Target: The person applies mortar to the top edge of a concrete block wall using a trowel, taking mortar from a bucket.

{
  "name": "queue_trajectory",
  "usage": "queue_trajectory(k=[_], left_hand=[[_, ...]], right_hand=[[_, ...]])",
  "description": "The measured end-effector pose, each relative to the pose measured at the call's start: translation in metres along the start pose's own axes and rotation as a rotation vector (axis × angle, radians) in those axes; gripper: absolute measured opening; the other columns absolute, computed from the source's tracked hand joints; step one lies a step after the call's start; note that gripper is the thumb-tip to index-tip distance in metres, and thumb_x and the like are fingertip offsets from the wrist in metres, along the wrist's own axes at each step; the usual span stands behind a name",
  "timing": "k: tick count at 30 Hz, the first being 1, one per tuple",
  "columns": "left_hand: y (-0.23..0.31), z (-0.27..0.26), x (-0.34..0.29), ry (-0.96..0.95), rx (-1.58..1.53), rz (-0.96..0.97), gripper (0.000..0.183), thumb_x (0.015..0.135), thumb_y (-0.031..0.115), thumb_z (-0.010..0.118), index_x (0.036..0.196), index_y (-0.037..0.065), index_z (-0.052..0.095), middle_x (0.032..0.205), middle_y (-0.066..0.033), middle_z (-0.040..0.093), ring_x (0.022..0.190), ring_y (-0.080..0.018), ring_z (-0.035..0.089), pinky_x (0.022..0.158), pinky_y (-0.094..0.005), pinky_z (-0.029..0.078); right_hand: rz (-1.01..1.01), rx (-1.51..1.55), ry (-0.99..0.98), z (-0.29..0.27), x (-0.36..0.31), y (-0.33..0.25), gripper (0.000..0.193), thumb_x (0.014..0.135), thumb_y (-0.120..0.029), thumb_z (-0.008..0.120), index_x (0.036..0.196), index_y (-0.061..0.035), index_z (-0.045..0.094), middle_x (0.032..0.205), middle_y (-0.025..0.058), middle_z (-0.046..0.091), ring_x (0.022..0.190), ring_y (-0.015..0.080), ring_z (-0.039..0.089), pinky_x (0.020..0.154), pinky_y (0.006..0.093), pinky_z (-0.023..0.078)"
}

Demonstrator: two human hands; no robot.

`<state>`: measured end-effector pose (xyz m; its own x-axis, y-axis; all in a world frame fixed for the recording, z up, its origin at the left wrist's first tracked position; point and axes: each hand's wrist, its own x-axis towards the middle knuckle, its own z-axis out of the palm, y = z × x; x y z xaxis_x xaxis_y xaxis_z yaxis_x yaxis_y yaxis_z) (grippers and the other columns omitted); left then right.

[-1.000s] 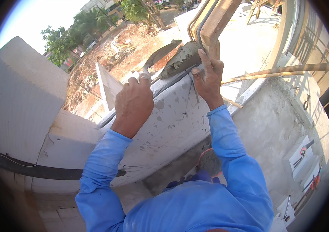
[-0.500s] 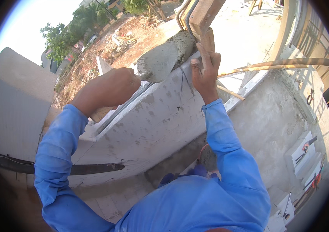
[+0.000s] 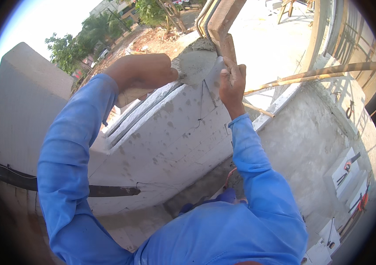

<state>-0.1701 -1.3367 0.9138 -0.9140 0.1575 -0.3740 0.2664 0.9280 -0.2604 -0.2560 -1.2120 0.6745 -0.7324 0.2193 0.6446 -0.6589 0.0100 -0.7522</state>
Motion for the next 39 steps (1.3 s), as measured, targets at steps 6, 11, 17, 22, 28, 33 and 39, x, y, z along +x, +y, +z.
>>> queue_trajectory(k=[6, 11, 17, 22, 28, 33, 39], left_hand=[[0.004, -0.020, -0.033, 0.044, 0.221, 0.085, 0.037, 0.084, 0.030, 0.043, 0.090, -0.001, 0.062, 0.065, -0.0133, 0.056, 0.060, -0.0274, 0.058, 0.059, -0.0394, 0.046], [0.002, -0.038, -0.068, 0.222, -0.111, -0.367, 0.035, 0.081, 0.027, 0.053, 0.106, 0.004, 0.060, 0.083, -0.0117, 0.061, 0.072, -0.0224, 0.061, 0.064, -0.0346, 0.050], [-0.061, -0.014, -0.024, 0.349, 0.319, -0.269, 0.042, 0.083, 0.035, 0.051, 0.111, 0.005, 0.062, 0.090, -0.0131, 0.063, 0.064, -0.0264, 0.063, 0.070, -0.0401, 0.050], [-0.054, -0.037, 0.005, 0.044, 0.089, -0.363, 0.038, 0.084, 0.037, 0.050, 0.100, 0.006, 0.065, 0.077, -0.0115, 0.062, 0.049, -0.0233, 0.054, 0.060, -0.0397, 0.046], [-0.059, -0.031, 0.043, -0.090, -0.266, -0.455, 0.029, 0.083, 0.028, 0.046, 0.093, 0.008, 0.064, 0.070, -0.0095, 0.056, 0.055, -0.0190, 0.049, 0.054, -0.0405, 0.040], [-0.051, -0.032, 0.033, -0.166, -0.232, -0.415, 0.025, 0.078, 0.027, 0.051, 0.093, 0.011, 0.063, 0.077, -0.0085, 0.059, 0.071, -0.0220, 0.055, 0.063, -0.0401, 0.042], [-0.055, -0.054, 0.005, -0.009, 0.096, -0.363, 0.025, 0.078, 0.022, 0.049, 0.074, 0.003, 0.065, 0.067, -0.0126, 0.061, 0.060, -0.0247, 0.058, 0.057, -0.0417, 0.043]], right_hand=[[-0.273, -0.190, -0.048, 0.012, -0.004, -0.002, 0.037, 0.084, -0.012, 0.058, 0.118, -0.0004, 0.057, 0.096, 0.0126, 0.049, 0.090, 0.0264, 0.050, 0.083, 0.0350, 0.042], [-0.166, -0.199, -0.088, 0.005, -0.003, -0.004, 0.039, 0.078, -0.013, 0.064, 0.114, 0.0006, 0.057, 0.101, 0.0157, 0.051, 0.096, 0.0322, 0.048, 0.086, 0.0398, 0.040], [-0.134, -0.203, -0.016, 0.007, 0.012, -0.005, 0.033, 0.075, -0.012, 0.071, 0.105, -0.0010, 0.064, 0.088, 0.0113, 0.051, 0.085, 0.0261, 0.052, 0.077, 0.0355, 0.044], [-0.088, -0.279, -0.006, 0.008, 0.015, -0.002, 0.030, 0.073, -0.014, 0.074, 0.099, -0.0022, 0.067, 0.084, 0.0095, 0.051, 0.077, 0.0235, 0.053, 0.071, 0.0344, 0.045], [-0.108, -0.255, -0.037, 0.017, 0.016, -0.002, 0.030, 0.072, -0.015, 0.075, 0.098, -0.0008, 0.067, 0.083, 0.0095, 0.052, 0.077, 0.0224, 0.053, 0.069, 0.0331, 0.045], [-0.107, -0.285, -0.070, 0.011, 0.029, -0.004, 0.029, 0.072, -0.017, 0.075, 0.095, -0.0001, 0.068, 0.081, 0.0098, 0.053, 0.074, 0.0219, 0.054, 0.068, 0.0329, 0.046], [0.038, -0.259, -0.095, 0.012, 0.038, -0.001, 0.031, 0.070, -0.020, 0.077, 0.091, 0.0003, 0.069, 0.080, 0.0103, 0.055, 0.070, 0.0211, 0.054, 0.065, 0.0332, 0.046]])
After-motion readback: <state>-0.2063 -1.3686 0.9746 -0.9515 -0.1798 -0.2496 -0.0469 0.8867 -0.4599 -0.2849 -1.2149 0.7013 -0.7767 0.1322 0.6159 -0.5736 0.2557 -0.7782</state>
